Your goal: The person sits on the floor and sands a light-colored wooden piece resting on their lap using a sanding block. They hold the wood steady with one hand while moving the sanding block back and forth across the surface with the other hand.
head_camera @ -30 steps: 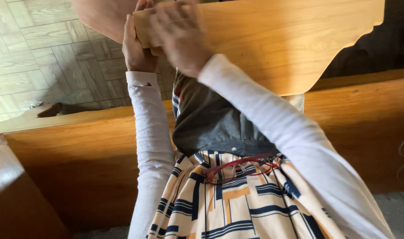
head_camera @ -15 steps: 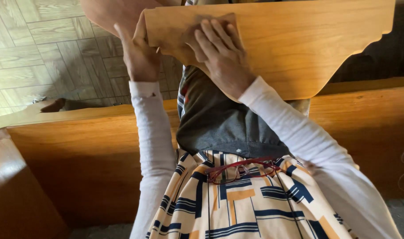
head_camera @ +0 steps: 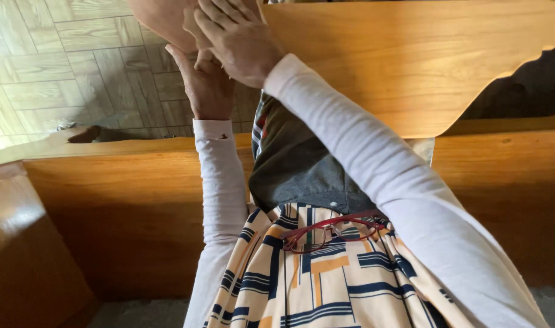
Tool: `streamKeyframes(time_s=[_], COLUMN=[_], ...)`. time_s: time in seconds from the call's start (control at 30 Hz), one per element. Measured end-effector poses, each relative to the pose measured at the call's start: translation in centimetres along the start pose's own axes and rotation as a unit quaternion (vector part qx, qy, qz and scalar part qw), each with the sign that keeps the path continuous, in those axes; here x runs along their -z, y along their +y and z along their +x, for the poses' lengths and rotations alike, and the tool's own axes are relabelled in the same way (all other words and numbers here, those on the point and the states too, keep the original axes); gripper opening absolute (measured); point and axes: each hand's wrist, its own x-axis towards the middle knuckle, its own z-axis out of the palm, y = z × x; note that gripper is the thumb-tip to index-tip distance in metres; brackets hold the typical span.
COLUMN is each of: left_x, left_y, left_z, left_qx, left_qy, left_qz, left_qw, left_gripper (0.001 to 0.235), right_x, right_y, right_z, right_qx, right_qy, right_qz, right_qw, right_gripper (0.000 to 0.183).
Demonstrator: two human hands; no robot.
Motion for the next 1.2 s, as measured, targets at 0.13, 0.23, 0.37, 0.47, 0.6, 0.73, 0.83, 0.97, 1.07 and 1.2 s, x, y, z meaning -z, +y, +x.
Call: streamKeyframes(time_s=[0.13,0.23,0.37,0.47,0.6,0.73,0.83,0.97,1.07,1.2], left_x=[-1.9,-2.9,-4.4,-4.2,-2.6,0.3,0.9,-2.8,-4.5,1.4], left_y=[1.2,1.3,1.6,1.6,0.9,-0.4,-1.2,-0.7,0.1,-0.5], left_z=[-1.5,-1.5,-2.3,-2.7,-2.6,-2.1,-2.5,-3.3,-3.6,-2.9], left_qx=[0.064,0.074,0.078,0.072,0.071,0.05,0.011,0.035,0.039,0.042], left_qy=[0.155,0.156,0.148,0.147,0.122,0.09,-0.052,0.121,0.168,-0.012], left_qz=[0.101,0.125,0.159,0.182,0.153,0.017,-0.04,-0.136,-0.16,-0.077], left_qw=[0.981,0.977,0.973,0.97,0.978,0.995,0.998,0.983,0.972,0.996], left_gripper=[0.096,0.104,0.104,0.104,0.102,0.098,0.09,0.099,0.096,0.088], right_x=[3.0,5.6,8.0,8.2,6.9,4.4,2.2,1.2,4.6,6.8], right_y=[0.2,0.4,0.4,0.9,0.6,-0.3,-0.9,-0.5,-0.8,0.3], right_z=[-3.9,-8.2,-13.5,-14.8,-13.6,-8.8,-5.2,-4.5,-7.1,-12.6], right_qx=[0.054,0.06,0.025,0.043,0.033,0.067,0.071,0.084,0.098,0.088], right_qy=[0.028,0.021,-0.021,-0.03,-0.023,0.04,0.038,0.038,0.0,-0.003], right_qz=[0.007,-0.006,0.006,-0.039,-0.026,-0.066,-0.051,-0.044,-0.015,-0.007], right_qw=[0.998,0.998,0.999,0.998,0.999,0.995,0.995,0.995,0.995,0.996], right_gripper=[0.043,0.046,0.056,0.062,0.062,0.043,0.045,0.047,0.045,0.041])
